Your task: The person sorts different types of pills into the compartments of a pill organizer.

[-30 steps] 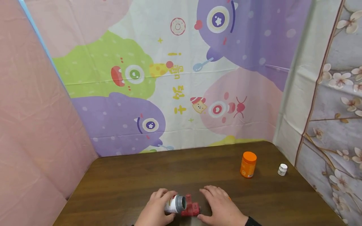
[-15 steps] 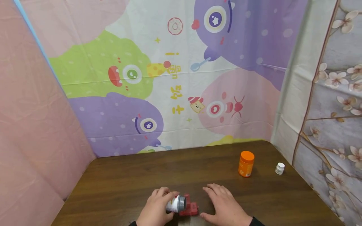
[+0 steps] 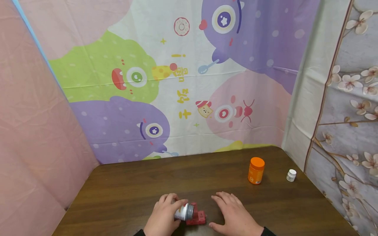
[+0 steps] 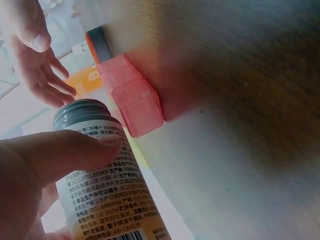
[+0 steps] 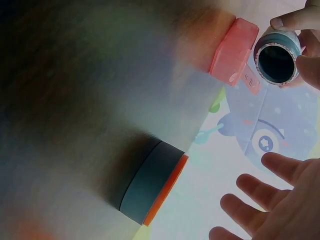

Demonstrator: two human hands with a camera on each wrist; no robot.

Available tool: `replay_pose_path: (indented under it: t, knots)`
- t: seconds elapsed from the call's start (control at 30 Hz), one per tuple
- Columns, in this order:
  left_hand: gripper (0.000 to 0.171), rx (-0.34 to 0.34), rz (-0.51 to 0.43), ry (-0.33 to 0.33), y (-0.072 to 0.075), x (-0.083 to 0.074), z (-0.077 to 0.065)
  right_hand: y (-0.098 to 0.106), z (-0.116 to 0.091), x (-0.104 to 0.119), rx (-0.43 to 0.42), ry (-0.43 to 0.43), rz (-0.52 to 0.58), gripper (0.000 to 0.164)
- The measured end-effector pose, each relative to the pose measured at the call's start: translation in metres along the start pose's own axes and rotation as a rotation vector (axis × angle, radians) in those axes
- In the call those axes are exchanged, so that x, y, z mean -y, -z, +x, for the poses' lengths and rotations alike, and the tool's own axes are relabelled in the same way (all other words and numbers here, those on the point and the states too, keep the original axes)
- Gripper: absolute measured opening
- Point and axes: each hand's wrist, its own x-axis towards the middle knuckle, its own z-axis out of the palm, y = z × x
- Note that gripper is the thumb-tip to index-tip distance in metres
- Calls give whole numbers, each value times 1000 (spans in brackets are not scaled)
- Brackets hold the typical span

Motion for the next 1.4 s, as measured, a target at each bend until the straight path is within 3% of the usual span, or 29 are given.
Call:
replay_pose_path:
  t: [0.47,1.1,1.4]
  knots:
    - [61,-55,146,-73,-3,-4,4,3,-1,-1,43,-27,29,78]
    - [60,-122,279,-137,-9,-8,7,-1,-5,-5,-7,3,7,77]
    - [52,-157,333,-175,-11,-10,8,-1,-6,-8,-26,25,-11,77]
